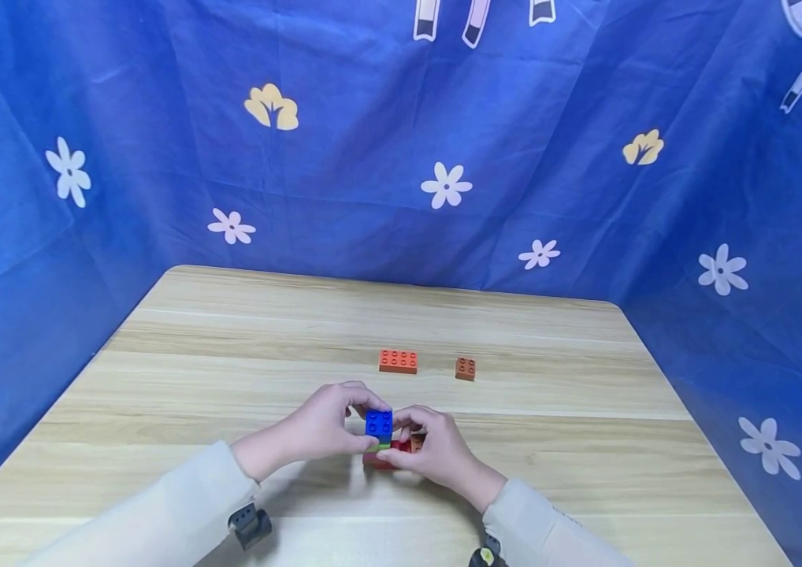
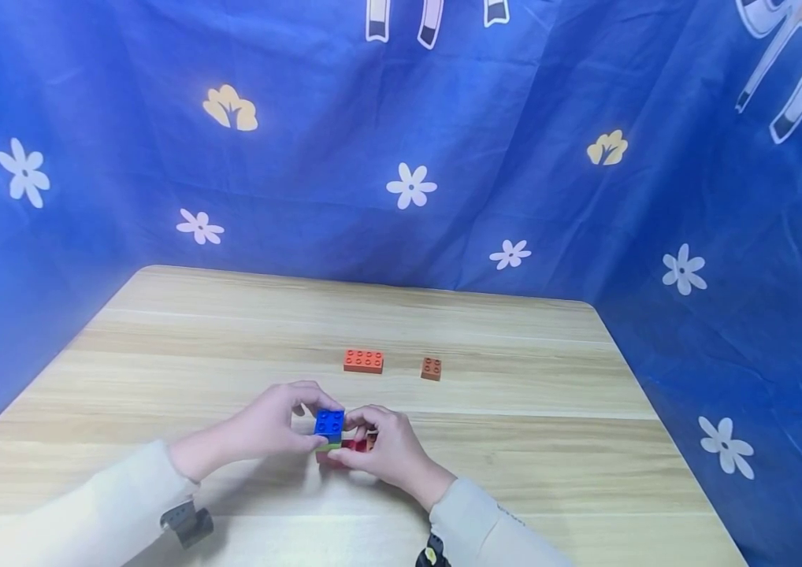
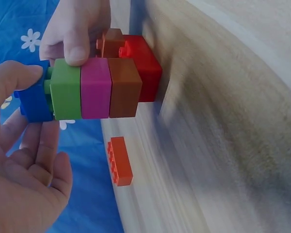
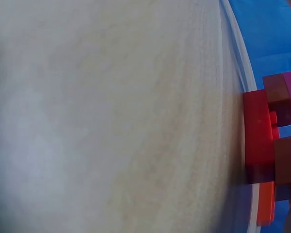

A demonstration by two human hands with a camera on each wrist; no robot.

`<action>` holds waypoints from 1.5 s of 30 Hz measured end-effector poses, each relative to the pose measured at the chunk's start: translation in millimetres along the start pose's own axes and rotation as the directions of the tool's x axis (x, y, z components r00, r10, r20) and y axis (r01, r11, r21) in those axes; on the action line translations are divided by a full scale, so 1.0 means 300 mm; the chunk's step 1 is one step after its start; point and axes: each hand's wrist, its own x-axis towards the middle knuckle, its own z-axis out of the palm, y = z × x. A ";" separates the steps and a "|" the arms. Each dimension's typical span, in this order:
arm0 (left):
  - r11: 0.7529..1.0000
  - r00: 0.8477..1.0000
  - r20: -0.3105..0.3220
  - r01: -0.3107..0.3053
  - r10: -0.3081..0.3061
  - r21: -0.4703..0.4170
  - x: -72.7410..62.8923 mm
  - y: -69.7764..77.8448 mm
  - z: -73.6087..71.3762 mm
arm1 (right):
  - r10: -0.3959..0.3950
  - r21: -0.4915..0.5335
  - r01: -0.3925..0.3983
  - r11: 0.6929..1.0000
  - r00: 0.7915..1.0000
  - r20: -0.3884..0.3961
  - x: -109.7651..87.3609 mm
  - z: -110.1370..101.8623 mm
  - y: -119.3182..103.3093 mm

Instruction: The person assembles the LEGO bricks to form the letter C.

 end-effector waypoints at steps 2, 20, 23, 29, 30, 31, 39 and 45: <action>1.000 1.000 0.003 -0.005 0.005 0.002 0.001 -0.001 0.000 | 0.004 -0.004 -0.004 1.000 1.000 0.000 0.000 0.000 0.000; 0.998 1.000 -0.013 -0.019 0.018 -0.062 -0.006 -0.006 0.013 | 0.034 -0.018 -0.034 0.999 0.999 0.006 -0.002 -0.003 -0.001; 0.996 1.000 -0.019 0.001 -0.002 -0.085 -0.012 -0.010 0.020 | 0.033 -0.017 -0.033 0.999 0.999 -0.002 -0.005 -0.001 0.004; 0.997 0.999 -0.035 0.006 -0.009 -0.072 -0.020 -0.018 0.024 | 0.029 -0.024 -0.030 0.999 0.999 -0.013 -0.004 0.007 0.003; 0.998 0.999 -0.039 0.007 -0.009 -0.067 -0.021 -0.020 0.024 | 0.029 -0.023 -0.029 0.999 1.000 -0.013 -0.002 0.008 0.001; 0.998 0.999 -0.043 0.006 -0.009 -0.064 -0.021 -0.022 0.025 | 0.027 -0.022 -0.027 0.999 1.000 -0.011 -0.001 0.008 0.002; 0.990 0.994 -0.099 0.024 -0.038 -0.137 -0.037 -0.043 0.050 | 0.075 -0.014 -0.075 0.997 0.997 0.010 -0.015 0.036 0.096; 0.983 0.992 -0.116 0.020 -0.042 -0.183 -0.040 -0.044 0.061 | 0.097 -0.006 -0.097 0.995 0.994 0.046 -0.021 0.031 0.134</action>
